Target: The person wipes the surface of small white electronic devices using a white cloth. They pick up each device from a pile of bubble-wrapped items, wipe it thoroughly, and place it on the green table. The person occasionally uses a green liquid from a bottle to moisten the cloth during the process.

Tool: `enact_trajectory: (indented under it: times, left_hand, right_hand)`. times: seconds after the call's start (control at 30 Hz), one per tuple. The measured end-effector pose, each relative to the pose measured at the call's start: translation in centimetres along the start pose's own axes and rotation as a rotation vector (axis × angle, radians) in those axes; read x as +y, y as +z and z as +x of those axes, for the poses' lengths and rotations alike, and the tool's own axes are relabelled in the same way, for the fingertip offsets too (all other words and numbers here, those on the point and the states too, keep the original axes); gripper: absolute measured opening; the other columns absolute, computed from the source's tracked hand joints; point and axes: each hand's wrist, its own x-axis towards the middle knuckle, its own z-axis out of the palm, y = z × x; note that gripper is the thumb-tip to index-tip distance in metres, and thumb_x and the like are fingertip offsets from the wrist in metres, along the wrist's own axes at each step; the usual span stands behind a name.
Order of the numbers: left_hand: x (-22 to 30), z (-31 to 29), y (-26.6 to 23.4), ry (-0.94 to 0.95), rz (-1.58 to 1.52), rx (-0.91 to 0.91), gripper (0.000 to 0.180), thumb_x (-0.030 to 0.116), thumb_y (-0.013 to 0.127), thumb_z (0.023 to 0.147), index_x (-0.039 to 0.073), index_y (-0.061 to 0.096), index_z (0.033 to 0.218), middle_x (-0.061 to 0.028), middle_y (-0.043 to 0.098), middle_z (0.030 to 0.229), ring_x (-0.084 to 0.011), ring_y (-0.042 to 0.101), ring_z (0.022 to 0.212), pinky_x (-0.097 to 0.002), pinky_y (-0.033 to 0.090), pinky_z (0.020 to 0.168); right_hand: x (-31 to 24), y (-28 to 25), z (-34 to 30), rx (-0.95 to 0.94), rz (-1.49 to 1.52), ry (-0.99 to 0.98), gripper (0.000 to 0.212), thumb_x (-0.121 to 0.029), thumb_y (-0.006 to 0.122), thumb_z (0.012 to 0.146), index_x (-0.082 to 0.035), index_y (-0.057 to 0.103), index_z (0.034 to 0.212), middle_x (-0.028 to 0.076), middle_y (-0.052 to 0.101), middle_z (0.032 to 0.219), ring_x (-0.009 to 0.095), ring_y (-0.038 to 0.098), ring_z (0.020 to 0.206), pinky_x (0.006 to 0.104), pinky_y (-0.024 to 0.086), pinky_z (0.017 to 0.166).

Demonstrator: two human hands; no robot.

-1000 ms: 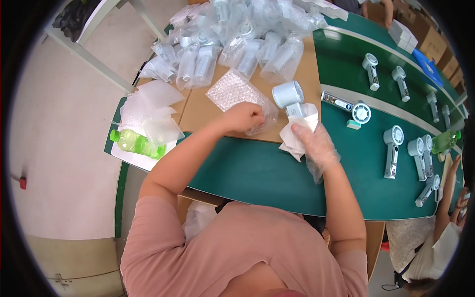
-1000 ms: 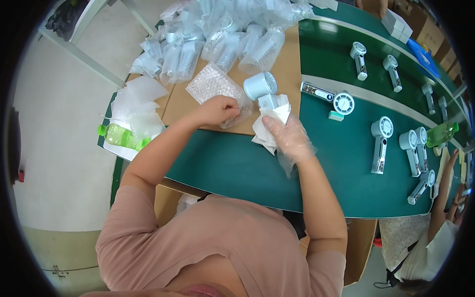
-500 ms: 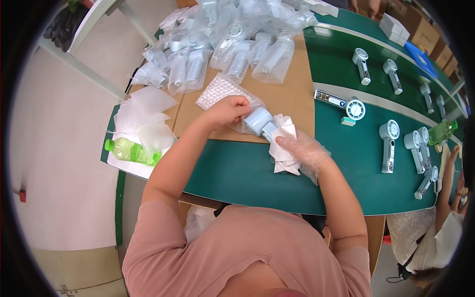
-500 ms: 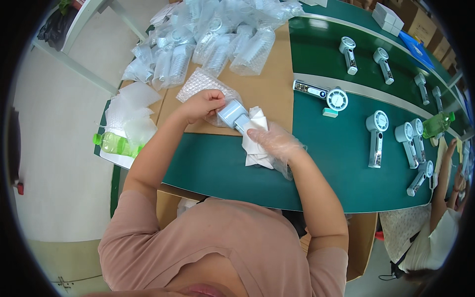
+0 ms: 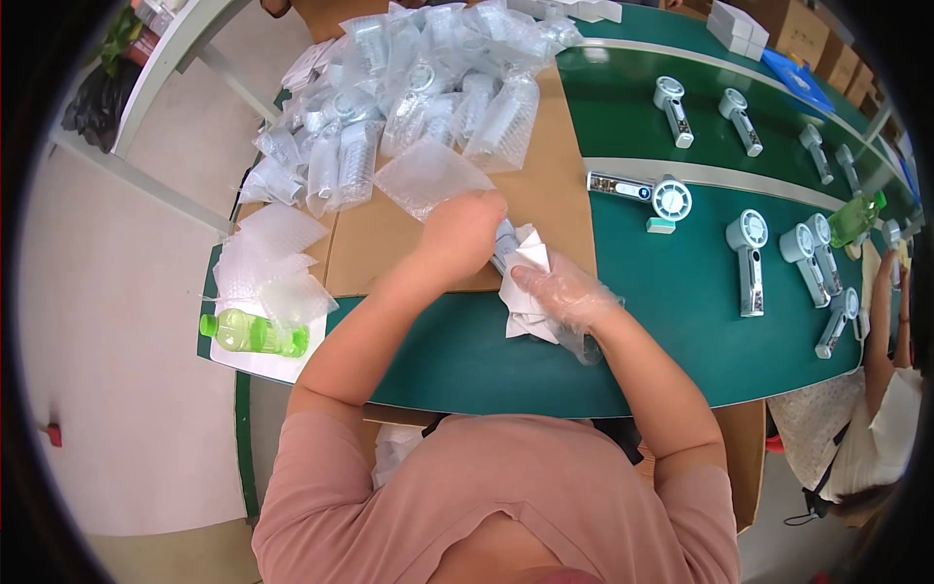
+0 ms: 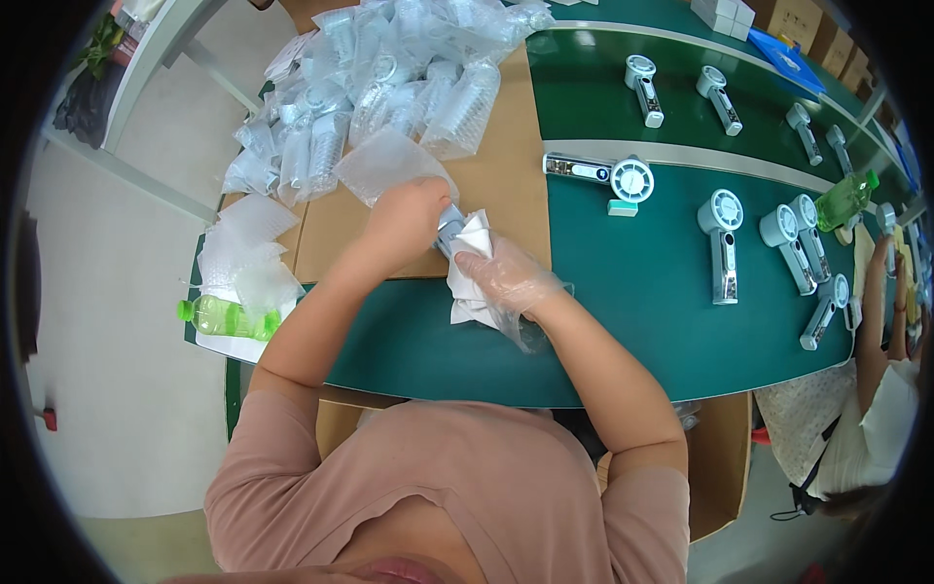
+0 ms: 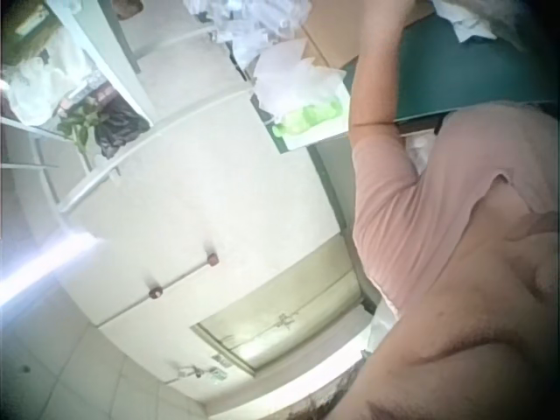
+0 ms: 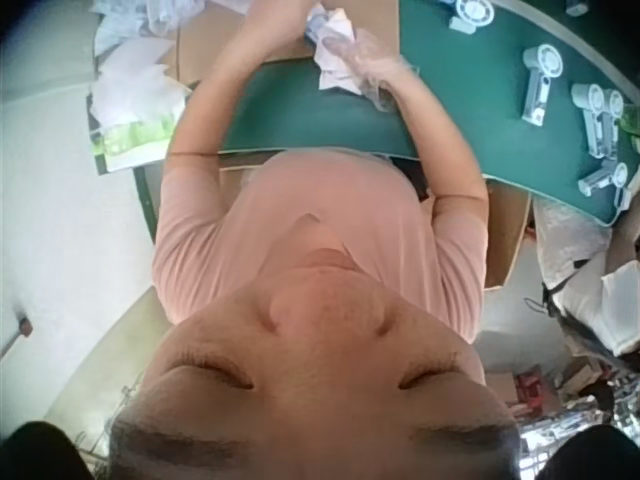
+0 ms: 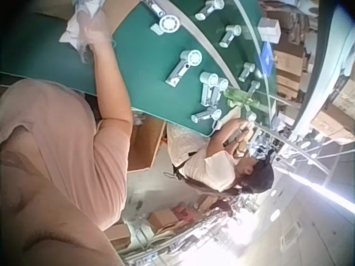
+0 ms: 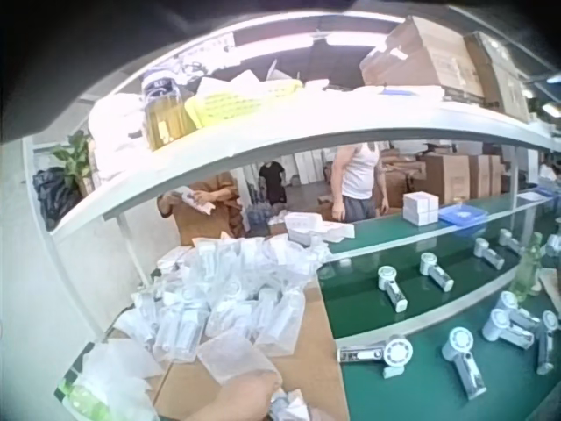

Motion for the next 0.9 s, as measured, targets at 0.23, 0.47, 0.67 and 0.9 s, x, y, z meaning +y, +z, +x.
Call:
enact_trajectory:
  times: [0.23,0.47,0.67,0.9]
  left_hand:
    - [-0.3,0.6,-1.0,-0.040,0.070,-0.112,0.012,0.012,0.057,0.084,0.001,0.058,0.088,-0.0206,0.063,0.088,-0.0404,0.060,0.084,-0.0492,0.046,0.071]
    - [-1.0,0.2,-2.0,-0.121,-0.073,-0.045,0.015,0.005,0.057,0.083,0.002,0.052,0.096,-0.0208,0.061,0.080,-0.0388,0.059,0.077,-0.0450,0.045,0.067]
    - [-1.0,-0.2,-1.8,-0.043,-0.219,0.086,0.017,0.002,0.054,0.084,0.003,0.047,0.099,-0.0198,0.058,0.078,-0.0386,0.058,0.075,-0.0442,0.045,0.065]
    - [3.4,-1.4,-0.3,0.393,-0.058,0.050,0.013,0.002,0.053,0.085,0.002,0.049,0.097,-0.0218,0.056,0.081,-0.0418,0.055,0.075,-0.0473,0.044,0.066]
  right_hand:
    - [-0.2,0.4,-0.5,0.046,-0.152,0.003,0.049,-0.033,0.059,0.086,0.004,0.054,0.118,0.022,0.064,0.103,0.035,0.062,0.094,0.0392,0.046,0.084]
    - [-0.6,0.6,-0.9,0.047,-0.186,-0.059,0.051,-0.036,0.060,0.086,0.005,0.053,0.116,0.022,0.064,0.102,0.035,0.062,0.095,0.0386,0.046,0.086]
    - [-0.8,0.4,-1.4,0.037,-0.233,-0.074,0.051,-0.036,0.060,0.086,0.005,0.053,0.114,0.025,0.063,0.102,0.038,0.061,0.095,0.0403,0.046,0.084]
    - [0.4,0.7,-1.1,0.199,-0.191,-0.174,0.047,-0.035,0.059,0.087,0.005,0.054,0.111,0.022,0.064,0.096,0.035,0.063,0.091,0.0407,0.047,0.082]
